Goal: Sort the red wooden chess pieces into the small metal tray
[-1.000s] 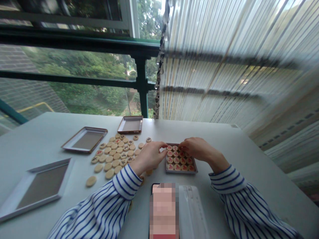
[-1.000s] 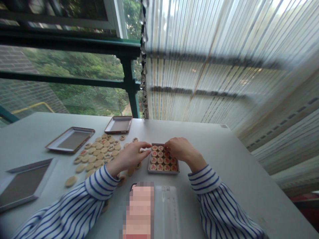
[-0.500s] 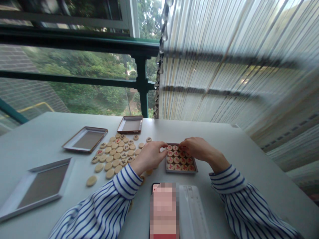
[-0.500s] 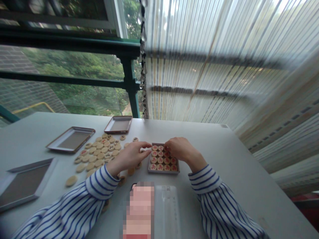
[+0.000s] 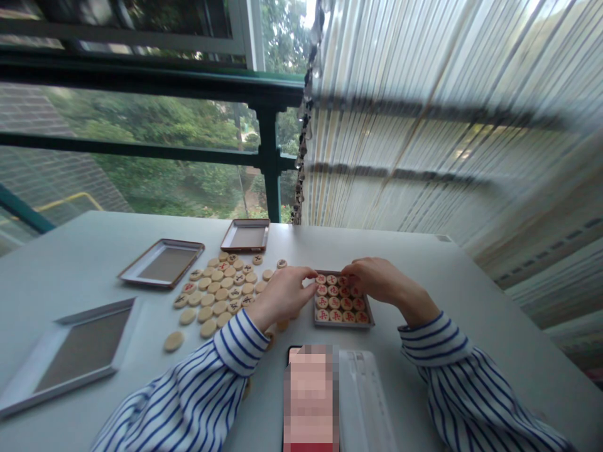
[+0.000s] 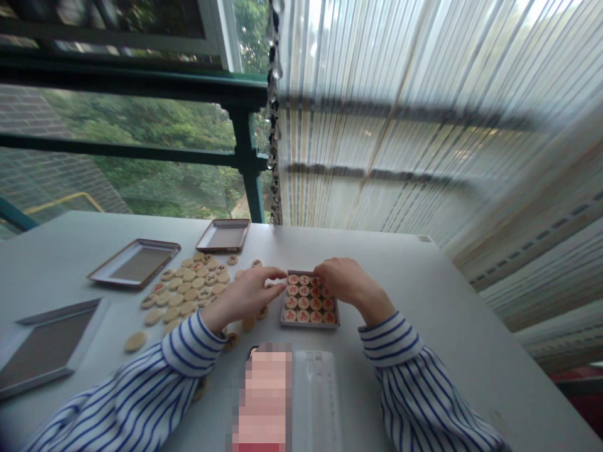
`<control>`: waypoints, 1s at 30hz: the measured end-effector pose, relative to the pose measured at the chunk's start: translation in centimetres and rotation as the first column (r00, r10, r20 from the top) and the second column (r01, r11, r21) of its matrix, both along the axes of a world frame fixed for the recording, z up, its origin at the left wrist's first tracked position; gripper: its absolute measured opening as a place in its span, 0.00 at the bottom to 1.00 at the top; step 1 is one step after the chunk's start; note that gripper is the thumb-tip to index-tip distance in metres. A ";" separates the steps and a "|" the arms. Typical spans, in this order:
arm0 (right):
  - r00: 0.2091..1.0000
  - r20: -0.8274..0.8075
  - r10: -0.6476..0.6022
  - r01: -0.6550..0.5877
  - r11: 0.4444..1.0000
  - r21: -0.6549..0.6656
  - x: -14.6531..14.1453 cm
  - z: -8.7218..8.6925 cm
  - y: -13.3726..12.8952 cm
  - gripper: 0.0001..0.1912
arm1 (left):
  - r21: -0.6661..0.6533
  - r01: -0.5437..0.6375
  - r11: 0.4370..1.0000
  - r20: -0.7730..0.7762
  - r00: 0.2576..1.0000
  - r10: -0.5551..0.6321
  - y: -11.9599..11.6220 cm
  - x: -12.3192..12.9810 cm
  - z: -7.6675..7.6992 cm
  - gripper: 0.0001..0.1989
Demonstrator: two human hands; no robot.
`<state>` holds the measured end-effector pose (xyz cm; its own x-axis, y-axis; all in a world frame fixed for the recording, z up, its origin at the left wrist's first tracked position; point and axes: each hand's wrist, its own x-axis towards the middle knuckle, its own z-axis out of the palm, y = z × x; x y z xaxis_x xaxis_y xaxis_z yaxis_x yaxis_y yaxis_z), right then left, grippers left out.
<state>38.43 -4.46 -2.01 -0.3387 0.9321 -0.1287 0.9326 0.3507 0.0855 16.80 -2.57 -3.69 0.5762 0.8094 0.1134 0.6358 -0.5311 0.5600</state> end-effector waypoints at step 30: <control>0.992 -0.123 0.042 0.024 0.870 0.493 -1.7 1.9 -0.8 0.13 | 0.090 -0.153 0.984 0.208 0.969 0.132 1.3 -3.2 3.2 0.15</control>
<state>36.71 -5.22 -0.09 -0.3294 0.8597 0.3904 0.9442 0.3019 0.1318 13.64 -1.26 -0.53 0.4125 0.8590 0.3032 0.5894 -0.5054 0.6301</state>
